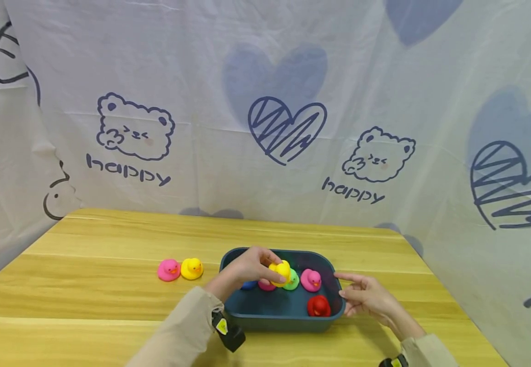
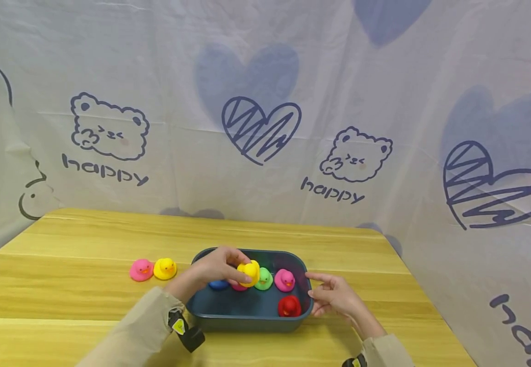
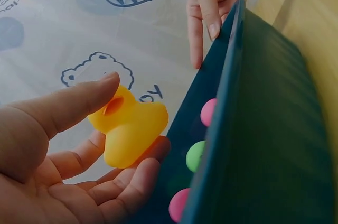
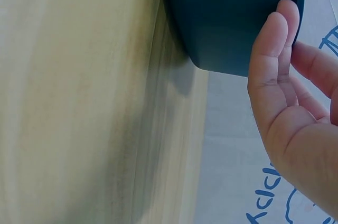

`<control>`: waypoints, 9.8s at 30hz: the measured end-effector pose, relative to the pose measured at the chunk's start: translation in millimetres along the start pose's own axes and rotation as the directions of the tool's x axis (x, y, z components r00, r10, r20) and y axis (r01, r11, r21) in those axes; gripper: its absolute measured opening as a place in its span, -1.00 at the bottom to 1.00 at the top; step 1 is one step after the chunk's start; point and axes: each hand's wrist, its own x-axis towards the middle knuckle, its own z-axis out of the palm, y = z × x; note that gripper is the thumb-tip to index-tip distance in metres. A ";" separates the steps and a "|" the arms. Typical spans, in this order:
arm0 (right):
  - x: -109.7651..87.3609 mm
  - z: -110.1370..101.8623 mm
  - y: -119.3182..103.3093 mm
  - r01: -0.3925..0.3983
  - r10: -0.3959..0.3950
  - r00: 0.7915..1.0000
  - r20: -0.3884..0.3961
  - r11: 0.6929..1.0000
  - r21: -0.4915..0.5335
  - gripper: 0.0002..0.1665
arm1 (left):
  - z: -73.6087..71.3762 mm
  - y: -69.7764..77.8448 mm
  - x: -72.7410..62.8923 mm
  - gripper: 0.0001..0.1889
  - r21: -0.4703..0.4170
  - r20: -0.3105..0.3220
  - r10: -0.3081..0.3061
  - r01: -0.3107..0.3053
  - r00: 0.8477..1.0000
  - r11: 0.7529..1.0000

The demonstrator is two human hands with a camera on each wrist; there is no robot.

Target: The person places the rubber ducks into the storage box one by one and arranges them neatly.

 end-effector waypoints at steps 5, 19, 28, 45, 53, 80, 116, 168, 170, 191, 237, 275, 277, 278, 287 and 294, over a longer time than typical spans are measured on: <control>0.4 -0.9 1.8 0.004 -0.004 1.000 0.003 1.000 -0.001 -0.29 | 6.6 -2.9 5.9 -0.65 -0.088 0.035 -0.031 0.034 0.999 0.996; 0.8 -1.3 4.6 0.015 -0.015 1.000 0.002 1.000 0.012 -0.28 | 22.6 -15.9 14.6 -0.59 -0.379 0.152 -0.120 0.170 0.981 0.910; 1.5 -1.0 4.2 0.013 -0.013 1.000 0.012 1.000 0.023 -0.27 | 28.0 -24.5 16.9 -0.67 -0.411 0.177 -0.161 0.222 0.971 0.884; 0.2 -0.5 2.8 0.011 -0.011 1.000 0.018 1.000 0.022 -0.27 | 39.5 -33.2 18.7 -0.70 -0.245 0.135 -0.179 0.208 0.974 0.947; 0.9 -0.4 3.6 0.006 -0.006 1.000 0.008 1.000 0.023 -0.28 | 40.5 -33.2 18.4 -0.71 -0.164 0.155 -0.234 0.259 0.960 0.952; 0.4 0.1 6.1 0.008 -0.009 1.000 0.020 1.000 0.024 -0.28 | 42.6 -33.4 14.8 -0.68 -0.079 0.150 -0.232 0.246 0.961 0.966; 1.3 0.0 4.5 0.014 -0.014 1.000 0.006 0.999 0.030 -0.31 | 21.4 -8.0 3.0 -0.76 -0.065 0.148 -0.091 0.101 0.985 0.993; 1.1 -0.2 7.6 0.028 -0.029 1.000 0.003 0.998 0.053 -0.30 | -110.8 -29.3 -49.9 -0.64 -0.071 -0.118 0.029 -0.037 0.993 0.997; 0.8 0.0 7.4 0.023 -0.023 1.000 -0.001 0.998 0.052 -0.30 | -114.0 -33.4 -50.9 -0.64 -0.067 -0.125 0.028 -0.036 0.992 0.997; 1.3 -0.9 9.2 0.020 -0.020 1.000 0.002 0.998 0.063 -0.29 | -130.1 -56.6 -54.2 -0.70 0.245 -0.290 0.078 -0.005 0.954 0.970; 0.4 -0.4 9.6 0.034 -0.035 0.999 0.018 0.997 0.075 -0.33 | -140.6 -87.7 -37.0 -0.67 0.524 -0.249 0.127 0.023 0.960 0.852; 0.7 -3.3 10.6 0.041 -0.043 0.999 0.018 0.997 0.066 -0.32 | -97.1 -16.8 -29.3 -0.67 0.490 -0.117 0.412 -0.309 0.903 0.815; 1.0 -3.2 10.5 0.045 -0.046 0.999 0.019 0.997 0.066 -0.33 | -92.7 -13.9 -28.1 -0.67 0.484 -0.099 0.406 -0.313 0.908 0.817; 1.2 -3.1 10.5 0.045 -0.047 0.999 0.019 0.997 0.065 -0.32 | -90.3 -12.6 -27.6 -0.67 0.483 -0.091 0.404 -0.314 0.910 0.817; 1.2 -1.9 10.1 0.025 -0.026 1.000 0.016 0.997 0.077 -0.30 | -68.7 -6.3 -25.5 -0.65 0.393 -0.012 0.283 -0.255 0.959 0.883; 0.9 -2.2 10.0 0.022 -0.023 1.000 0.012 0.997 0.074 -0.29 | -53.2 -6.3 -20.5 -0.70 0.393 0.057 0.253 -0.254 0.966 0.884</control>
